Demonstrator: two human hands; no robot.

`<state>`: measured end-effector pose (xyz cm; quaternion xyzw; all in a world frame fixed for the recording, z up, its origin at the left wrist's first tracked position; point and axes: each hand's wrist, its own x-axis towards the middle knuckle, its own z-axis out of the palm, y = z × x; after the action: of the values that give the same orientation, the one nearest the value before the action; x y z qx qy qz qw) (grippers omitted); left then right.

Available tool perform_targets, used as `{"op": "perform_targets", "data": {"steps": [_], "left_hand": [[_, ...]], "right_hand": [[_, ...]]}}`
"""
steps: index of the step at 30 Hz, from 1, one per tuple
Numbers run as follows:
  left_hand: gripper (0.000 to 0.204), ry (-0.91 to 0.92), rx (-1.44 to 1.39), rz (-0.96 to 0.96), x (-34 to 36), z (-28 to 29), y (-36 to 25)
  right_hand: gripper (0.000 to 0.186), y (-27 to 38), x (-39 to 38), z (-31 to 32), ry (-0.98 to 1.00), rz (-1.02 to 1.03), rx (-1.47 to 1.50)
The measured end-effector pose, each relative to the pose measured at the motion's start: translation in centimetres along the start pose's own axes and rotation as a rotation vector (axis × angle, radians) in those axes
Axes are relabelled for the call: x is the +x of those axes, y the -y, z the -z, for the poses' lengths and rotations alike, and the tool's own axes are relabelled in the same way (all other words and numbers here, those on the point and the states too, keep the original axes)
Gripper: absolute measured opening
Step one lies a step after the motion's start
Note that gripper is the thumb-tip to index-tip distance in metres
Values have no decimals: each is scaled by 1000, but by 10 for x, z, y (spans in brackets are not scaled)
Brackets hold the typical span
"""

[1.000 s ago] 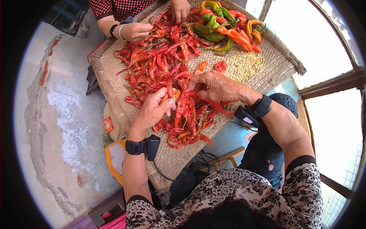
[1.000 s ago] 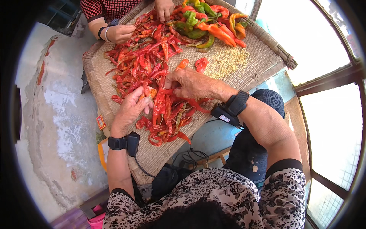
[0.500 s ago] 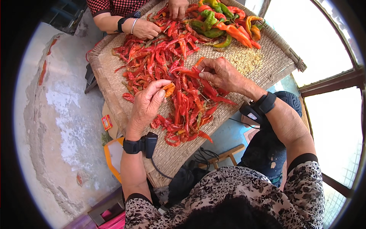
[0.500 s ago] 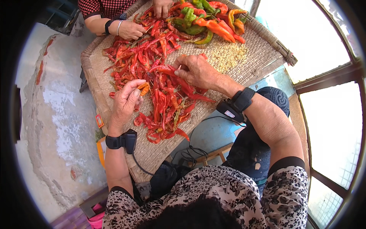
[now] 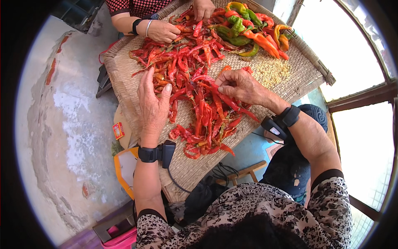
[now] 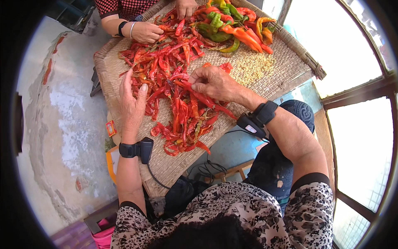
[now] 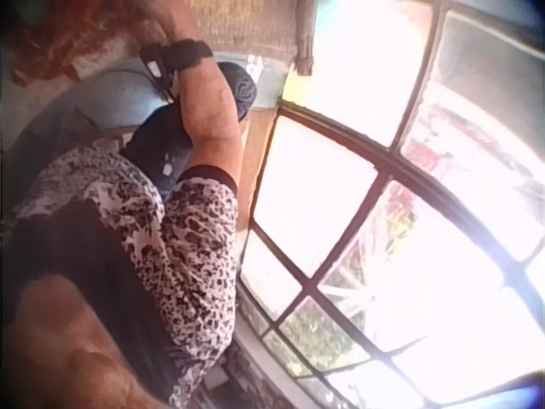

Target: The person sorts through a pile of dried red peppers on a woven tray, picking them up to pull off the stems and tear the pods open to release seeds. They move the emptied pepper skins to one side of the tray while occasionally handling green peppers.

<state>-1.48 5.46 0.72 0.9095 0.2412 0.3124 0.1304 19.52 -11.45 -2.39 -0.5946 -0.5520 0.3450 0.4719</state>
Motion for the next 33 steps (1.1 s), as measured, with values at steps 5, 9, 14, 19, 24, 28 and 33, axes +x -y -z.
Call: {"op": "perform_targets", "data": {"steps": [5, 9, 14, 19, 24, 28, 33], "left_hand": [[43, 253, -244, -164, -5, -4, -36], [20, 353, -234, -250, -6, -8, -24], [20, 266, -283, 54, -3, 2, -17], [29, -391, 176, -29, 5, 6, 10], [40, 273, -513, 146, -6, -7, -27], [33, 403, -544, 126, -15, -9, -42], [23, 213, -556, 313, -5, -3, -16]], "right_hand": [[9, 8, 6, -13, 63, 54, 235], [10, 19, 8, -20, 80, 54, 210], [8, 12, 21, -12, -258, 62, 530], [4, 9, 19, -4, -435, -85, 494], [8, 14, 16, -9, -189, -72, 556], [11, 23, 18, -23, -62, -32, 625], [20, 21, 21, -16, -99, -66, 236]]}}
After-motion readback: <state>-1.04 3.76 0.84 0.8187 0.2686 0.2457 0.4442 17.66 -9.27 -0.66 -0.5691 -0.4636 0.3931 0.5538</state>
